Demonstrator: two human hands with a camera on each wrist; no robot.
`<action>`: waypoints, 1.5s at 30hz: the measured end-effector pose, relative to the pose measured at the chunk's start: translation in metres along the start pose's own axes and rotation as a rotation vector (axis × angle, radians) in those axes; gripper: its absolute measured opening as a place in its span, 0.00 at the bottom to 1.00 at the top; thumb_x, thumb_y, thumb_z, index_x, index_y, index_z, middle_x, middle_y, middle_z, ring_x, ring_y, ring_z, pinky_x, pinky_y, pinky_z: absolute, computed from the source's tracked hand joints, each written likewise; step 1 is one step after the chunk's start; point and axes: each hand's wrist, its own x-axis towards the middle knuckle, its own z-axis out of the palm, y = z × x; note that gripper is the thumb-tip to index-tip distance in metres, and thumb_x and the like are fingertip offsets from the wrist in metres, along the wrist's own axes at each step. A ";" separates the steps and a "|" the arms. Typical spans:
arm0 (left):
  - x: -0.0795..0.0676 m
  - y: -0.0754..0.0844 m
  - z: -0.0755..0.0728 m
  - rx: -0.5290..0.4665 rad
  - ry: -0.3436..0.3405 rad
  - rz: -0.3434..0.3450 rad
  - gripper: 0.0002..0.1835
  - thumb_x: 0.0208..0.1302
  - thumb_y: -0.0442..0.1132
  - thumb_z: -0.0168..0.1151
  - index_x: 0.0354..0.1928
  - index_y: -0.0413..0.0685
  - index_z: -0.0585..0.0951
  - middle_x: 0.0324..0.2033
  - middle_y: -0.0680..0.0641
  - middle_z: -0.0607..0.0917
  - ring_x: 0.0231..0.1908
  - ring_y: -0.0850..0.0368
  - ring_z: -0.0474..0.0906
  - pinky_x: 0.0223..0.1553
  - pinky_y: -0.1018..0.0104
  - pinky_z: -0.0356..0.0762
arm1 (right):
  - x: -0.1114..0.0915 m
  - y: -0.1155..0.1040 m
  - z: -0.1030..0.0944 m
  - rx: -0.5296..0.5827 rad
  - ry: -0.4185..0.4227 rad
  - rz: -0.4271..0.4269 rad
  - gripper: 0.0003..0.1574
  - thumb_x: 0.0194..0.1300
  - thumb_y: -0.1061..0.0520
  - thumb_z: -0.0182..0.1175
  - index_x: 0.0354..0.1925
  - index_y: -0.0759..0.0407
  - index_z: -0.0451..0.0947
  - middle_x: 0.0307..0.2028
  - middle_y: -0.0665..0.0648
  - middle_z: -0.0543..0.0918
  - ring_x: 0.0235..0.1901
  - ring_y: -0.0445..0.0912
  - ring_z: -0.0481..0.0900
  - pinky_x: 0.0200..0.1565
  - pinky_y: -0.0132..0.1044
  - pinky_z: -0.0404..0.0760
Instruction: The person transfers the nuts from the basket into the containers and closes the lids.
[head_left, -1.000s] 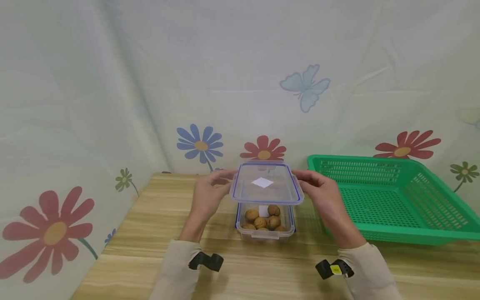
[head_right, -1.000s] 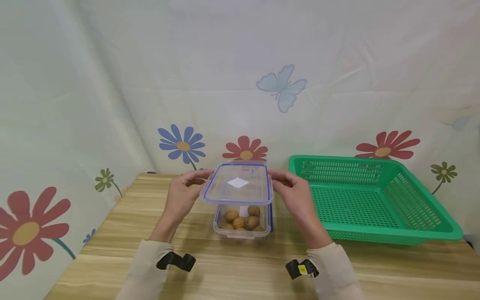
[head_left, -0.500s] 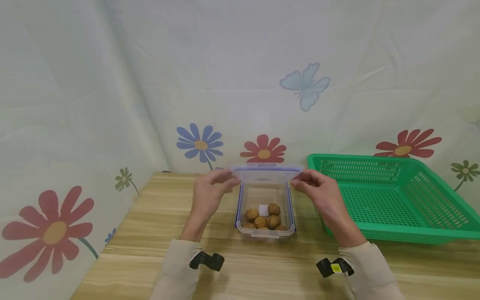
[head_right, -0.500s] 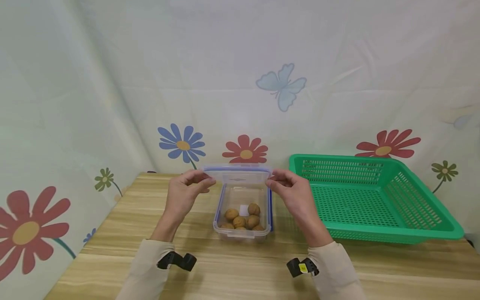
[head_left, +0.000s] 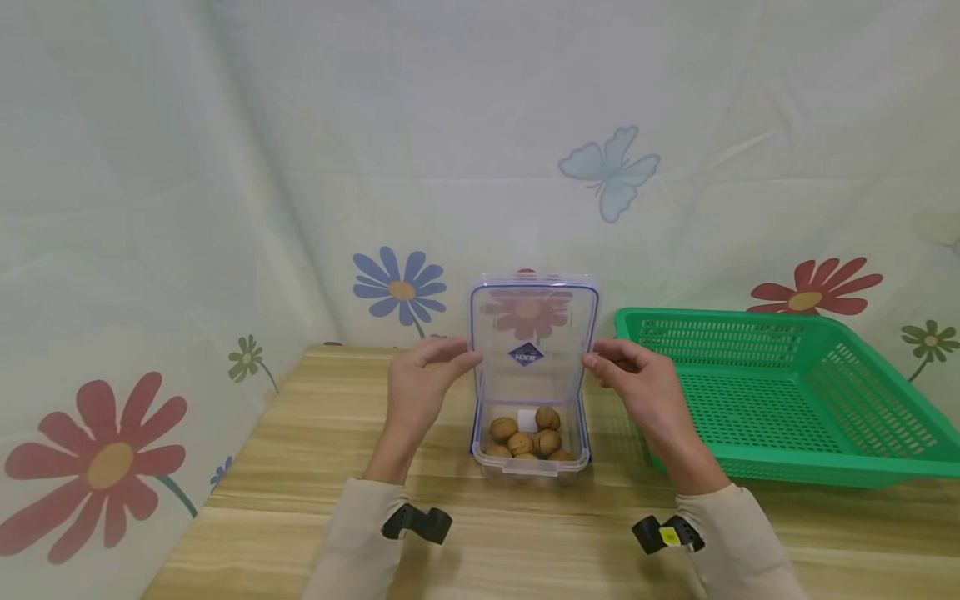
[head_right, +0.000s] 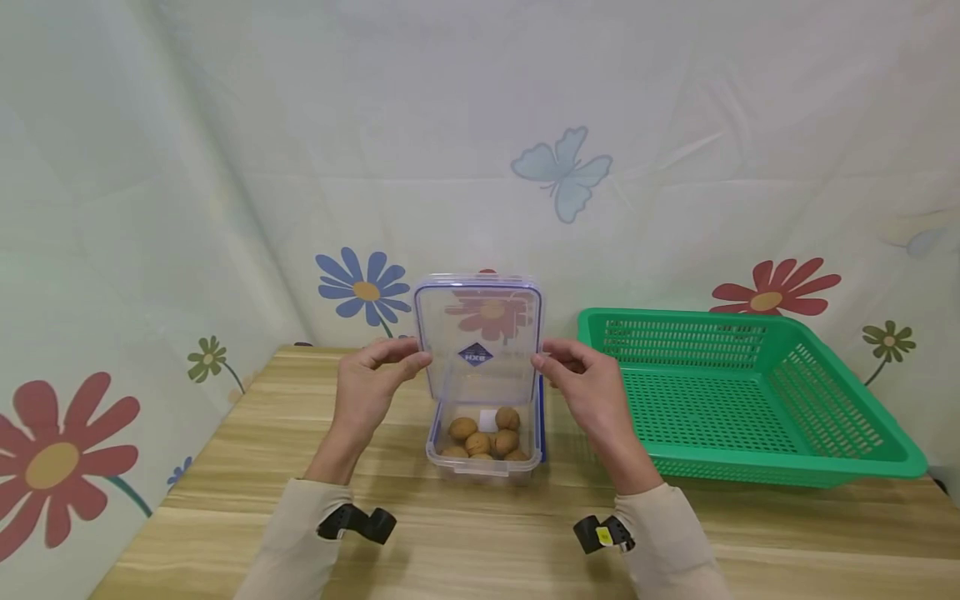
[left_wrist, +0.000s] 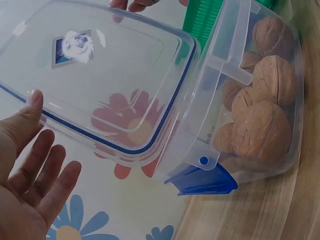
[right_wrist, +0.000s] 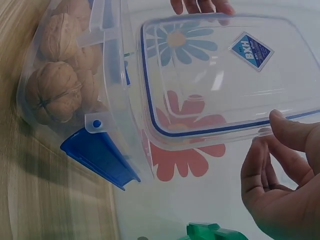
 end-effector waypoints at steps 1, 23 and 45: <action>0.000 0.000 0.000 0.002 0.000 0.001 0.17 0.61 0.47 0.81 0.47 0.46 0.92 0.43 0.51 0.91 0.46 0.55 0.86 0.49 0.57 0.86 | 0.000 0.000 0.000 -0.002 0.001 0.003 0.26 0.76 0.46 0.67 0.63 0.61 0.83 0.50 0.60 0.86 0.50 0.54 0.82 0.53 0.42 0.83; 0.000 0.001 0.003 -0.178 -0.070 -0.081 0.26 0.64 0.42 0.79 0.62 0.43 0.85 0.43 0.40 0.90 0.39 0.44 0.90 0.35 0.48 0.92 | 0.000 -0.001 0.005 0.067 -0.017 0.012 0.36 0.78 0.51 0.65 0.77 0.58 0.69 0.59 0.66 0.82 0.51 0.57 0.86 0.46 0.47 0.92; -0.002 -0.010 0.010 -0.116 -0.188 -0.190 0.25 0.66 0.35 0.76 0.64 0.46 0.85 0.50 0.38 0.87 0.42 0.43 0.90 0.34 0.53 0.92 | 0.000 0.002 0.010 -0.122 -0.100 0.018 0.35 0.78 0.60 0.61 0.78 0.63 0.66 0.62 0.73 0.79 0.49 0.61 0.85 0.42 0.46 0.92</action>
